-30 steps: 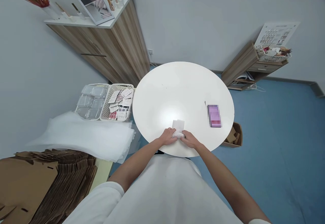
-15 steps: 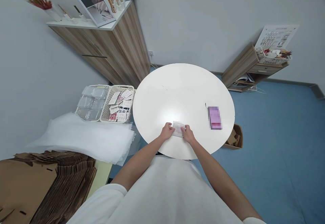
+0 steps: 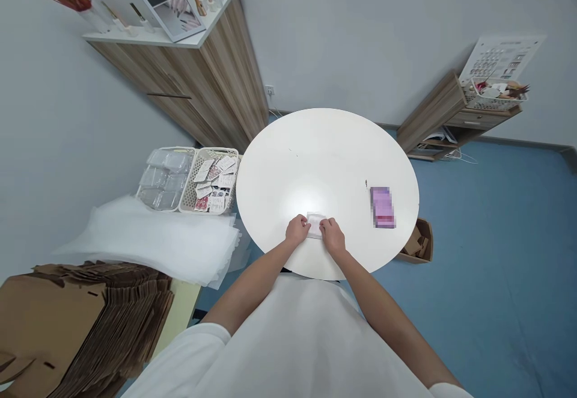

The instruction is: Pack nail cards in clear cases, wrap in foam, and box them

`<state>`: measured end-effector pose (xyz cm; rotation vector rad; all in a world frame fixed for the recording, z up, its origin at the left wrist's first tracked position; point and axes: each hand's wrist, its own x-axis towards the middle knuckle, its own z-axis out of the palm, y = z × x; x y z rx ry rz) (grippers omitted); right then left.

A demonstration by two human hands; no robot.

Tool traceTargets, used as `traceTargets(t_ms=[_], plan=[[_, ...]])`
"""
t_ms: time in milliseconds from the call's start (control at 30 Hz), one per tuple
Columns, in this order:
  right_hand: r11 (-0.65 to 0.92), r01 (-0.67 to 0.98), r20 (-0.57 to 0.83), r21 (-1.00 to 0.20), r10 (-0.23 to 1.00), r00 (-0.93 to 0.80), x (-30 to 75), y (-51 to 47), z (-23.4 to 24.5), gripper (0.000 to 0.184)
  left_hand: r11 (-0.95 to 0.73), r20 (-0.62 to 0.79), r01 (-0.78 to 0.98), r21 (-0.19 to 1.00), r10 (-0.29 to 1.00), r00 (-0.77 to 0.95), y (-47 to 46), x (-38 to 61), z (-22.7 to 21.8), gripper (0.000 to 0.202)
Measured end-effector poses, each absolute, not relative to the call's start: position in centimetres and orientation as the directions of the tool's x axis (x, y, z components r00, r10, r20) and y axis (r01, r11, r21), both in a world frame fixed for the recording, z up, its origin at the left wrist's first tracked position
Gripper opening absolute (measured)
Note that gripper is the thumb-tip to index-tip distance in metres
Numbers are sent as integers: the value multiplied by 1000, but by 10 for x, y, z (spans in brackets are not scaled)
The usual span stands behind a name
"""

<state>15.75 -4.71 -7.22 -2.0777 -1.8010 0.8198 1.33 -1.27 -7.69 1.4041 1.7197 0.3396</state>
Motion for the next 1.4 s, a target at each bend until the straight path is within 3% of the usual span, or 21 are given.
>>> traceTargets(t_ms=[200, 333, 433, 600, 1000, 1400], plan=[[-119, 757, -258, -642, 964, -68, 169, -52, -69, 29, 305, -411, 542, 783, 908, 84, -17, 8, -73, 7], [-129, 675, -248, -726, 965, -83, 178, -59, -65, 35, 342, -419, 506, 792, 907, 42, -24, 6, -69, 10], [-233, 577, -283, -783, 959, 3, 180, -67, -64, 42, 402, -441, 515, 757, 896, -51, -32, 7, -66, 17], [-505, 401, -485, -764, 860, 158, 182, -69, -69, 53, 558, -534, 485, 673, 821, -202, -43, 11, -67, 28], [-555, 238, -533, -797, 832, 152, 169, -47, -78, 36, 526, -509, 326, 786, 849, -142, -44, 10, -89, 18], [-445, 364, -456, -819, 888, 60, 50, 19, -75, 36, 406, -319, 320, 856, 902, -292, 6, -94, -82, 16]])
